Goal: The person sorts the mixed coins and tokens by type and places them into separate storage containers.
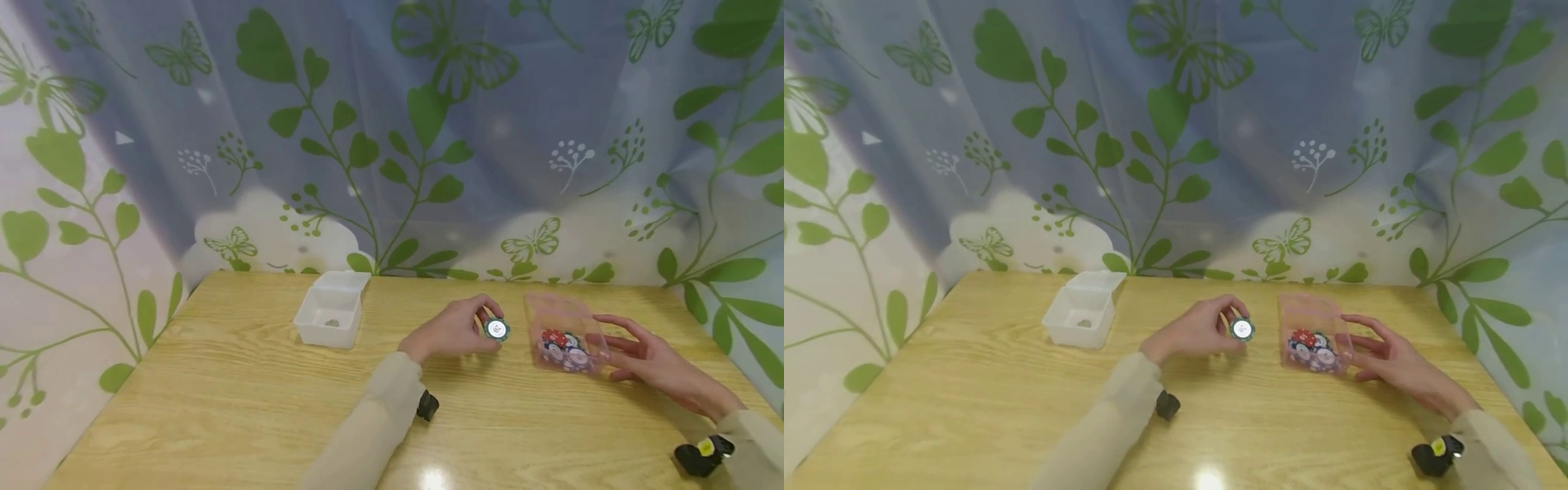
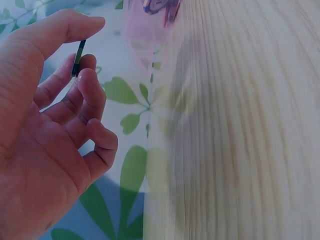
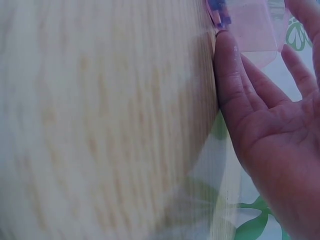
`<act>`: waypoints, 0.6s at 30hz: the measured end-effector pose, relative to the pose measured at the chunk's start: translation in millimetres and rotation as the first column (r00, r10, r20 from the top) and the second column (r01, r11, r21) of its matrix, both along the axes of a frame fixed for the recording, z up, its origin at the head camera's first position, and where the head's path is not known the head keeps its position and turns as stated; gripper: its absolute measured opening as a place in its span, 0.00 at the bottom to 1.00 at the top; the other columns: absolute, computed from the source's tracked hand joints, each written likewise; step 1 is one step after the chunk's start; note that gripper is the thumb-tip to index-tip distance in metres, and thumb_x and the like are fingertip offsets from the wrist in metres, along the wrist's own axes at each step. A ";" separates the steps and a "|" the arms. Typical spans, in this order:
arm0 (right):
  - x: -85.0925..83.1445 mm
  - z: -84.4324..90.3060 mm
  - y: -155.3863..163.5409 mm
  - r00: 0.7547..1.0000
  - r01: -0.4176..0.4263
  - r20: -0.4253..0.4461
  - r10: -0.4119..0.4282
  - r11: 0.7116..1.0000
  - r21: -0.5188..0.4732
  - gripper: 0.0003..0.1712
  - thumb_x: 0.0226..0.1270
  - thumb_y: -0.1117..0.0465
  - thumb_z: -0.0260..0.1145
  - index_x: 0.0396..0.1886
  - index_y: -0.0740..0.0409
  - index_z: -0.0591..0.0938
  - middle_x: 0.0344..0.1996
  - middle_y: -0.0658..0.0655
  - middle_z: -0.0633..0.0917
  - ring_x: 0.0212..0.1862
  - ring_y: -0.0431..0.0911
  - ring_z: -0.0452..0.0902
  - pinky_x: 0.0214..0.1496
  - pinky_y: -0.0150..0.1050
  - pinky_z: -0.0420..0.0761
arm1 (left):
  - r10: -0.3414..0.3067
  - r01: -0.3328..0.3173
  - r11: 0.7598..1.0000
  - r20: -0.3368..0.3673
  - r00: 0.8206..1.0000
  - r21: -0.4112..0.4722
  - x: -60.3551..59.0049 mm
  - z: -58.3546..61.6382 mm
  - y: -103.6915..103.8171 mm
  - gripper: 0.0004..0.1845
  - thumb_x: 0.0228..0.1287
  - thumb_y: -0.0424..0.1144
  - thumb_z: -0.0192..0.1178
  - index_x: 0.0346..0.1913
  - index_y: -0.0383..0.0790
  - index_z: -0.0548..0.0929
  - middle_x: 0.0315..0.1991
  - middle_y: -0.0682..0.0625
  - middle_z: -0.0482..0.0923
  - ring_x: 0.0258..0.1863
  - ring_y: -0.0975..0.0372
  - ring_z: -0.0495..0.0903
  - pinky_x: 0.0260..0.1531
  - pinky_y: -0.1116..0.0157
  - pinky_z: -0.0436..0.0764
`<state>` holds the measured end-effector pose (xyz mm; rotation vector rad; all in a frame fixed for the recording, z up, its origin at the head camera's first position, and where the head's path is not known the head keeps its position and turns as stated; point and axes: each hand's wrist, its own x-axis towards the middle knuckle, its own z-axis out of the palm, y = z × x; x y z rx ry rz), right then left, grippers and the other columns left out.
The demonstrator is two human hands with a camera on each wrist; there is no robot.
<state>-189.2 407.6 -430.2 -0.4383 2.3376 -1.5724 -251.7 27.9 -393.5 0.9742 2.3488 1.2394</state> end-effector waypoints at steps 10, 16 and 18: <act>-1.8 0.2 -0.3 1.000 -0.003 -0.013 0.003 1.000 0.006 0.36 0.82 0.66 0.53 0.82 0.47 0.53 0.60 0.24 0.76 0.55 0.28 0.81 0.46 0.40 0.87 | -0.011 0.011 1.000 -0.025 1.000 0.003 0.3 1.6 15.8 0.21 0.61 0.40 0.73 0.55 0.52 0.76 0.42 0.54 0.75 0.29 0.67 0.79 0.33 0.72 0.79; -2.1 -1.9 0.9 1.000 -0.018 -0.010 0.018 1.000 -0.021 0.35 0.82 0.68 0.52 0.82 0.45 0.54 0.61 0.25 0.77 0.56 0.28 0.81 0.46 0.40 0.87 | -0.019 0.019 1.000 -0.041 0.999 -0.002 2.0 1.6 24.9 0.21 0.62 0.41 0.73 0.55 0.51 0.77 0.42 0.56 0.75 0.28 0.68 0.79 0.33 0.73 0.79; -1.7 -2.6 1.1 1.000 -0.022 -0.008 0.022 0.999 -0.032 0.35 0.82 0.68 0.52 0.82 0.45 0.54 0.62 0.25 0.77 0.56 0.28 0.81 0.46 0.40 0.87 | -0.022 0.022 1.000 -0.041 0.999 -0.001 2.6 1.7 28.1 0.21 0.62 0.41 0.73 0.55 0.51 0.77 0.42 0.56 0.75 0.29 0.68 0.78 0.33 0.73 0.79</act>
